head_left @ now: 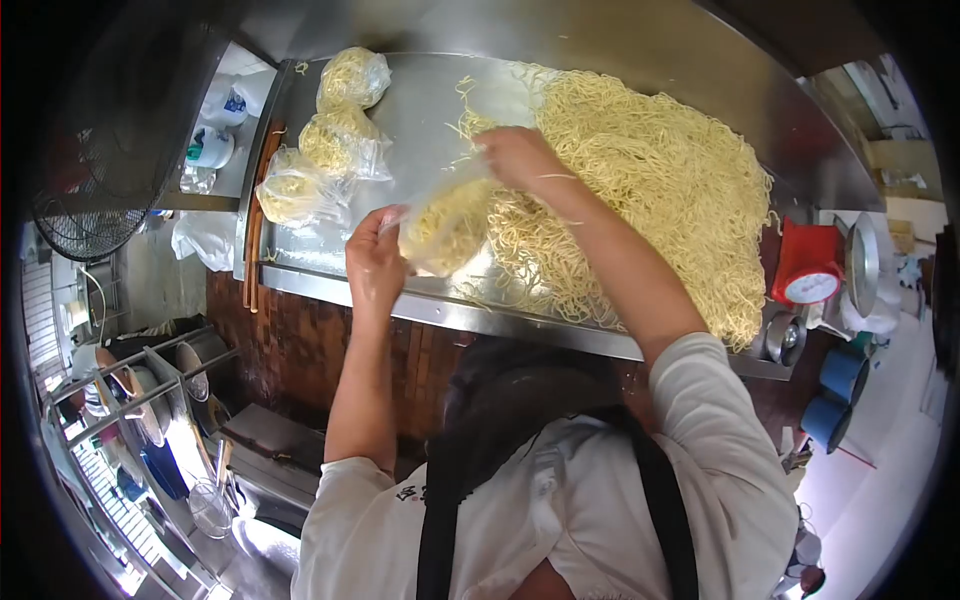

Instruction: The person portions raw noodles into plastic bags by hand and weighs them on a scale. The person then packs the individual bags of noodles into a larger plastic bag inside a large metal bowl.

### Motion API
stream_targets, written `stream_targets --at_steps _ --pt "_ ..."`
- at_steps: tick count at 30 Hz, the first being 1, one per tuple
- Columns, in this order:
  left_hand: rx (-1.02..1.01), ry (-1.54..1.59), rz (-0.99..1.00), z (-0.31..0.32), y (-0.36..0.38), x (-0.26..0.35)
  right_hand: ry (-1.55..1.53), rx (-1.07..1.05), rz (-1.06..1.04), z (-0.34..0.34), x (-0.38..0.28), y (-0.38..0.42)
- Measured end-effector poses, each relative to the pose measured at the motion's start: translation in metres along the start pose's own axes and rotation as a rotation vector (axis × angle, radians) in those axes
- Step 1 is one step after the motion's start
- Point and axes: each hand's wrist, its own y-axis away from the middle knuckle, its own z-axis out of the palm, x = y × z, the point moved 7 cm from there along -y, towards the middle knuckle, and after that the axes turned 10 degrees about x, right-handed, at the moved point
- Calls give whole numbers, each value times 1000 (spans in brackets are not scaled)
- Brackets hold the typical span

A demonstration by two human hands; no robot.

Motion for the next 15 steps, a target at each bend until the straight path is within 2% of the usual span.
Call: stream_targets --at_steps 3,4,5,7,10,12,13,15 --pt "-94 -32 -37 18 -5 -18 191 -432 146 1 29 47" --pt "-130 -67 -35 29 -8 -17 111 -318 150 -23 28 57" --pt "-183 98 -78 39 -5 -11 32 -216 154 -49 21 76" --pt "-239 23 -40 63 8 26 -77 -4 111 -87 33 104" --pt "-356 -12 131 118 16 59 -626 -10 449 -138 82 144" --pt "-409 -1 188 160 42 110 -735 163 366 -214 84 172" --pt "-369 -20 294 177 48 138 -785 247 320 -253 86 191" --pt "-398 238 430 208 52 188 -1079 572 99 -334 103 240"
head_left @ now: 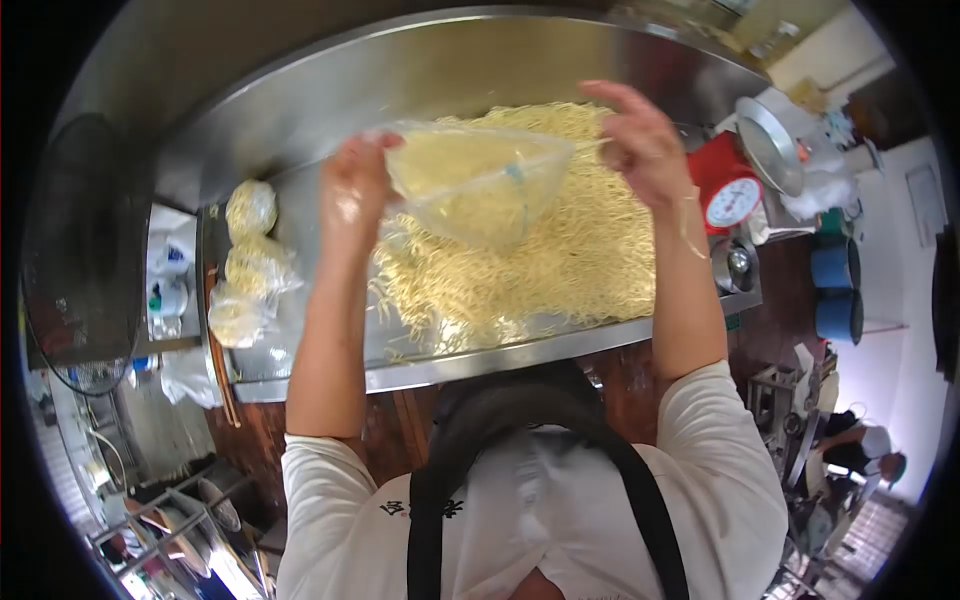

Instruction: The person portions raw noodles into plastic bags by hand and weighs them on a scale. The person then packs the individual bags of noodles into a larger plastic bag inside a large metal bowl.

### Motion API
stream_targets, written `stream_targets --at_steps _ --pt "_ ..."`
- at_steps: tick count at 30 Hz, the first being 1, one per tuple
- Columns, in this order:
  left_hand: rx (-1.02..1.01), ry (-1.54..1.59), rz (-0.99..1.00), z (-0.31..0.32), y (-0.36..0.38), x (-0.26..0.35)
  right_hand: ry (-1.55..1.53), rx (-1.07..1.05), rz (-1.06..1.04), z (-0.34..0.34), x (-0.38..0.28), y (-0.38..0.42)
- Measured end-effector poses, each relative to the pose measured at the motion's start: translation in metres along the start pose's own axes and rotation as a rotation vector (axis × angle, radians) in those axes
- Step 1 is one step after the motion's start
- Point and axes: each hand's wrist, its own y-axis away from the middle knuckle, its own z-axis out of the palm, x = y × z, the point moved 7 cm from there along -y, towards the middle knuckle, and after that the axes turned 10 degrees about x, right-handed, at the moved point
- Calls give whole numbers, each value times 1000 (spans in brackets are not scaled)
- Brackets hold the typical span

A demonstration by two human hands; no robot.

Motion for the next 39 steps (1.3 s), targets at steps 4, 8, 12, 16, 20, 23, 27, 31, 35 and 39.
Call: stream_targets --at_steps 4,8,12,16,20,23,27,31,35,39 --pt "-65 251 82 95 -26 118 198 808 -89 -272 90 21" --pt "-213 111 233 233 -9 220 1325 487 127 -318 285 22" --pt "-242 -64 320 375 -2 256 1025 -546 104 -113 250 53" --pt "-294 102 295 460 -13 282 1147 -454 14 -126 187 29" --pt "-347 261 221 531 -11 257 905 -352 -92 -172 191 27" --pt "-422 333 26 591 16 205 1155 -487 166 -211 219 58" --pt "-544 131 66 645 38 124 1228 -615 62 -230 264 67" --pt "-551 43 21 666 57 104 1182 -661 60 -229 225 56" --pt "-546 24 149 665 50 124 850 -597 -315 -182 82 49" --pt "-521 -79 299 668 44 134 176 -495 617 -203 218 48"
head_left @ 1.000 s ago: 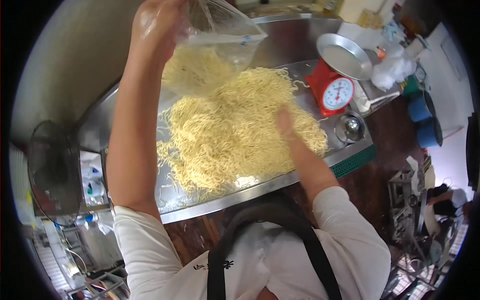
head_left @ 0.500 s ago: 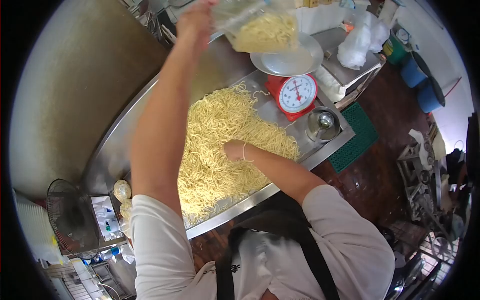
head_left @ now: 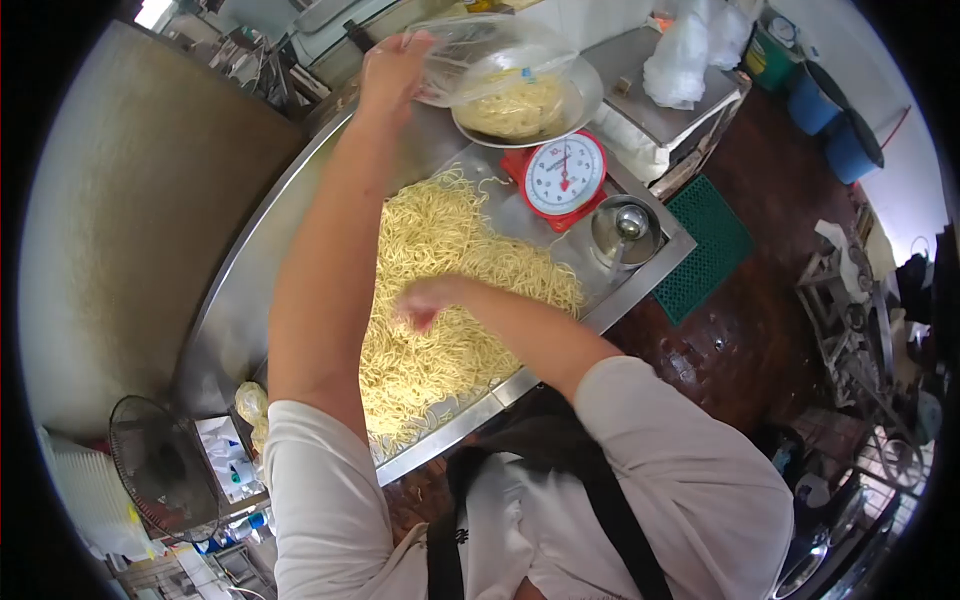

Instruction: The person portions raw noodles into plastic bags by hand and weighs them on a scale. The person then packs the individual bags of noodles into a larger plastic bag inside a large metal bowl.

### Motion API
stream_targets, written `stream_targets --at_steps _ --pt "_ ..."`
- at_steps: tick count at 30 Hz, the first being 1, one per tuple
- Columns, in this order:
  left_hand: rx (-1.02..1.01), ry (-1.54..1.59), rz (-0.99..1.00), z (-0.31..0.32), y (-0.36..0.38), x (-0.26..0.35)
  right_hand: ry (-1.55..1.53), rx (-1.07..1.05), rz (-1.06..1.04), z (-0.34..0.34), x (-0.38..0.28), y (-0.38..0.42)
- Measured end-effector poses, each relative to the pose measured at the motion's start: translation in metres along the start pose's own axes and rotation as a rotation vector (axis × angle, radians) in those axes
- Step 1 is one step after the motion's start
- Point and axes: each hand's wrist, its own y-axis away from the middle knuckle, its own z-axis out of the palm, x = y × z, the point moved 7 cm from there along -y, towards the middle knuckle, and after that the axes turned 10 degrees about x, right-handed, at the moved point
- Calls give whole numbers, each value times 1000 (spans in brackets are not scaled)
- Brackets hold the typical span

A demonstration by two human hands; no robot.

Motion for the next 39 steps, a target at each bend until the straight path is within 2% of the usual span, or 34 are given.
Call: stream_targets --at_steps 4,6,10,12,15,16,18,20,22,24,25,26,27,28,29,30,32,35,36,37,38,39 --pt "-30 -418 98 3 21 33 1000 225 114 -1 85 8" --pt "-42 -559 128 2 34 42 986 188 90 7 85 11" --pt "76 -454 91 2 31 27 1048 141 59 15 75 10" --pt "86 -440 6 -1 30 22 978 185 -15 17 67 20" --pt "181 -359 56 -4 28 17 853 269 -124 23 93 -1" --pt "109 -218 45 5 28 11 809 297 -160 26 105 -11" --pt "17 40 10 8 29 -5 744 368 -138 24 85 18" --pt "-90 -124 178 2 26 -8 785 596 -325 20 102 5" --pt "-94 -100 -20 -41 63 20 809 607 -257 22 92 14" --pt "-122 -450 137 -110 74 -35 644 652 -420 21 69 48" --pt "-157 -615 223 -144 87 -72 632 690 -441 19 83 53" --pt "-297 -905 1 -182 109 -141 620 743 -461 17 93 58" --pt "-352 -1286 41 -227 151 -210 630 692 -377 19 99 65" --pt "-403 -1374 -245 -276 199 -305 639 644 -288 20 96 78" --pt "-400 -1444 -436 -302 264 -323 652 597 -199 25 94 84" --pt "-308 -1364 -499 -314 312 -329 637 582 -173 32 92 84" --pt "-182 -1189 -450 -333 364 -361 615 565 -121 40 83 78" --pt "65 -982 -261 -340 348 -295 704 508 -187 65 25 63" --pt "151 -869 -166 -349 332 -254 764 619 -381 69 8 49" --pt "239 -751 52 -356 317 -203 814 720 -578 83 -6 39" --pt "251 -625 -53 -359 304 -152 781 864 -637 97 -45 40" --pt "205 -609 -68 -363 291 -122 744 1010 -699 116 -94 45"
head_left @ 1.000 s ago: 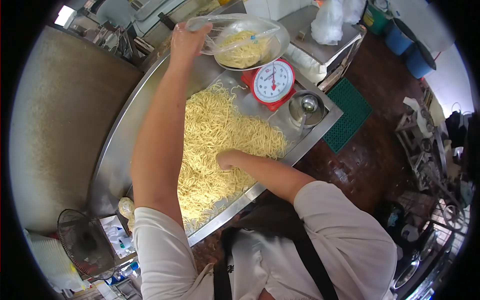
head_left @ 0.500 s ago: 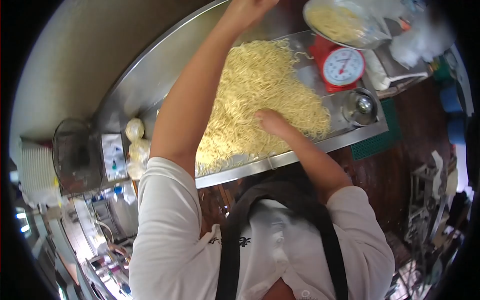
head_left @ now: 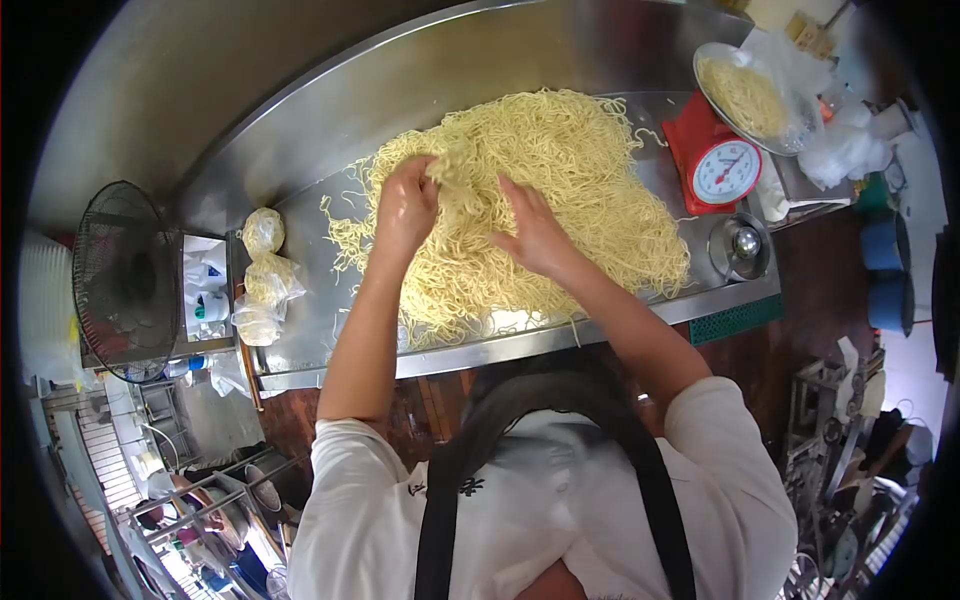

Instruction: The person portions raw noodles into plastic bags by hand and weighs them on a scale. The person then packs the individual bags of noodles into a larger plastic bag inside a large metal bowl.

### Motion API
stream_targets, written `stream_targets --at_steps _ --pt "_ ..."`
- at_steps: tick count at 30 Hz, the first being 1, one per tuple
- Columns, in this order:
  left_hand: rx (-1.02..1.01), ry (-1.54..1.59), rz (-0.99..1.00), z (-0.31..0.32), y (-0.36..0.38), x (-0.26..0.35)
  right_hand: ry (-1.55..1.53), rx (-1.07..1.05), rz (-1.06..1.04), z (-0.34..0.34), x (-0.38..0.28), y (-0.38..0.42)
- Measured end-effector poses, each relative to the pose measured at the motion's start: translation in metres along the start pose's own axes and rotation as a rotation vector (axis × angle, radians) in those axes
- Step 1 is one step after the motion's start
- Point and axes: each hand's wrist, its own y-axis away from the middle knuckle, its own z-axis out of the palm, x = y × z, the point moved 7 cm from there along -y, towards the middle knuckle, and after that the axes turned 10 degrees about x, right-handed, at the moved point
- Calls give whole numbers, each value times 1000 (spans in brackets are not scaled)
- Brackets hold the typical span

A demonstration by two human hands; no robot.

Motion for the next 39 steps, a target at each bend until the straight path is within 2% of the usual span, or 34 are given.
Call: stream_targets --at_steps 1,3,5,7,8,9,10,12,13,14,15,16,17,19,20,21,23,24,26,29,30,32,33,35,37,38,39 --pt "-20 20 37 -17 -7 26 30 159 -81 -1 -37 -21" --pt "-54 60 117 -43 -17 66 -66 278 -166 16 -68 -53" --pt "-34 152 49 -58 -26 70 -317 189 -165 36 -76 -81" --pt "42 256 16 -70 -34 64 -823 -14 114 47 -72 -111" --pt "106 316 11 -73 -35 55 -647 -44 302 28 -78 -119" --pt "171 379 7 -74 -35 45 -731 -38 324 21 -77 -123" --pt "283 650 37 -67 -27 35 -815 -33 345 15 -74 -127" --pt "150 260 -90 -22 5 -17 -1033 -57 478 5 -75 -123" --pt "-50 -1 -137 12 27 -45 -1029 -66 553 7 -68 -117" --pt "-264 -420 -74 50 60 -86 -1024 -73 628 11 -58 -110" --pt "-375 -506 -73 90 96 -151 -1020 -79 701 15 -47 -102" --pt "-398 -480 -33 105 119 -180 -994 -112 712 21 -39 -93" --pt "-419 -455 11 111 127 -192 -1048 -111 721 23 -34 -86" --pt "-260 -231 -110 87 89 -169 -1157 -106 753 27 -23 -69" --pt "-190 -121 -187 65 78 -148 -1182 -143 711 31 -21 -62" --pt "-46 28 -37 28 51 -98 -1112 -154 597 38 -20 -60" --pt "-81 131 -128 -28 9 -14 -970 -181 376 55 -25 -47" --pt "-20 164 47 -39 -6 7 -760 -203 283 54 -38 -49" --pt "-269 249 -86 -45 -22 39 -343 -231 98 49 -73 -60" --pt "53 123 8 -81 -45 48 -757 -56 142 44 -78 -105" --pt "263 307 143 -104 -44 64 -642 20 12 29 -81 -121" --pt "327 498 133 -66 -33 29 -398 152 -242 -23 -121 -157" --pt "362 595 132 -43 -29 8 -822 141 -32 -36 -122 -173" --pt "264 503 -1 9 4 -1 -883 235 -11 -61 -130 -210" --pt "-27 336 -259 42 30 -13 -591 383 -279 -101 -164 -243" --pt "-65 144 -130 65 39 -34 -666 424 -365 -131 -195 -257" --pt "-197 -103 -23 105 53 -77 -743 464 -456 -151 -216 -266"
